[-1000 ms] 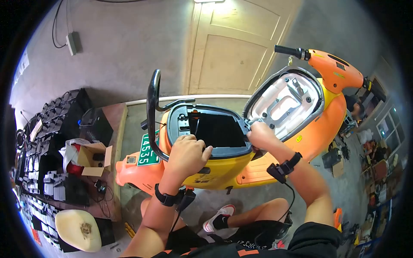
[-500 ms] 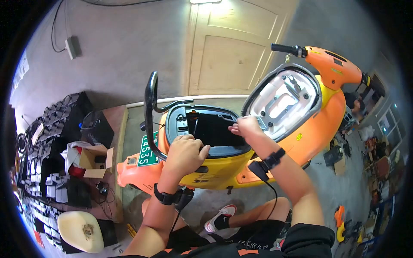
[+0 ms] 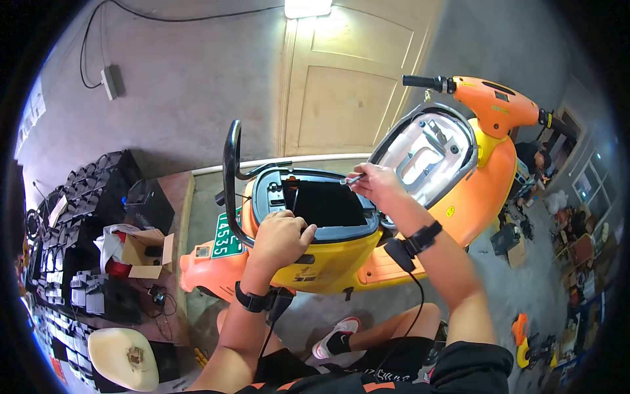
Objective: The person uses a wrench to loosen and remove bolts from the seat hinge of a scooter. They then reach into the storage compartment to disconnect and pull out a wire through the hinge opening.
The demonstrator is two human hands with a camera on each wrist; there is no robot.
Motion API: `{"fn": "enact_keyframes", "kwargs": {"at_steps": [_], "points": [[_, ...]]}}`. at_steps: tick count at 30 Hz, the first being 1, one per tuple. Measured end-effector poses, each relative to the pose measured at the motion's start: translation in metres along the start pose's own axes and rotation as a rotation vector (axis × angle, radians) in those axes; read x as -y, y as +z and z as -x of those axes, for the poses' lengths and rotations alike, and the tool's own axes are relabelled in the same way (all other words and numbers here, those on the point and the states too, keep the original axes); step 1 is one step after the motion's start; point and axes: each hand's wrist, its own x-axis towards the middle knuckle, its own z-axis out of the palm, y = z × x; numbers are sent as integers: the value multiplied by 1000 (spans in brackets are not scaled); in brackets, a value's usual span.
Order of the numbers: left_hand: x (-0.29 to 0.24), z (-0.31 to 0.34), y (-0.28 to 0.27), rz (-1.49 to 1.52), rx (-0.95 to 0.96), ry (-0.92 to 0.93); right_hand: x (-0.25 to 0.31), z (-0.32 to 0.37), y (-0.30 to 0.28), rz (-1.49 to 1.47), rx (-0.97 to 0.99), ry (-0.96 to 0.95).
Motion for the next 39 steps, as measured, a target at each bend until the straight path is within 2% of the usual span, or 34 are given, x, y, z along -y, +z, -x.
{"fn": "enact_keyframes", "kwargs": {"at_steps": [1, 2, 4, 5, 6, 8, 9, 10, 12, 14, 16, 21, 23, 33, 35, 39], "points": [[2, 0, 3, 2, -9, 14, 13, 15, -2, 164, 143, -16], [3, 0, 4, 5, -20, 25, 21, 24, -5, 173, 146, -16], [4, 0, 5, 9, -25, 27, 32, 38, -12, 499, 328, 12], [4, 0, 6, 6, -24, 36, 36, 45, -13, 620, 341, -6], [3, 0, 6, 13, -23, 34, 36, 45, -16, 625, 339, -1], [3, 0, 4, 8, -19, 26, 36, 43, -27, 947, 162, 8], [3, -1, 5, 11, -17, 27, 29, 37, -35, 1021, 98, -45], [3, 0, 5, 9, -28, 34, 24, 29, -44, 1022, 97, -42], [4, 0, 6, 6, -38, 37, 20, 20, -52, 1234, 143, 8], [4, 0, 6, 12, -29, 36, 16, 20, -51, 1243, 179, 51], [5, 0, 7, 14, -34, 37, 8, 18, -52, 1233, 111, 67], [5, 0, 7, 7, -35, 42, 9, 16, -54, 1149, 89, 171], [4, 0, 6, 12, -36, 37, 10, 17, -56, 1252, 171, 229], [6, 0, 8, 14, -50, 50, 6, 21, -45, 1302, 211, 192], [5, 0, 10, 31, -116, 79, 2, 21, -46, 1206, 159, 202], [2, 0, 6, 19, -43, 27, -11, 21, -40, 1154, 60, 152]]}}
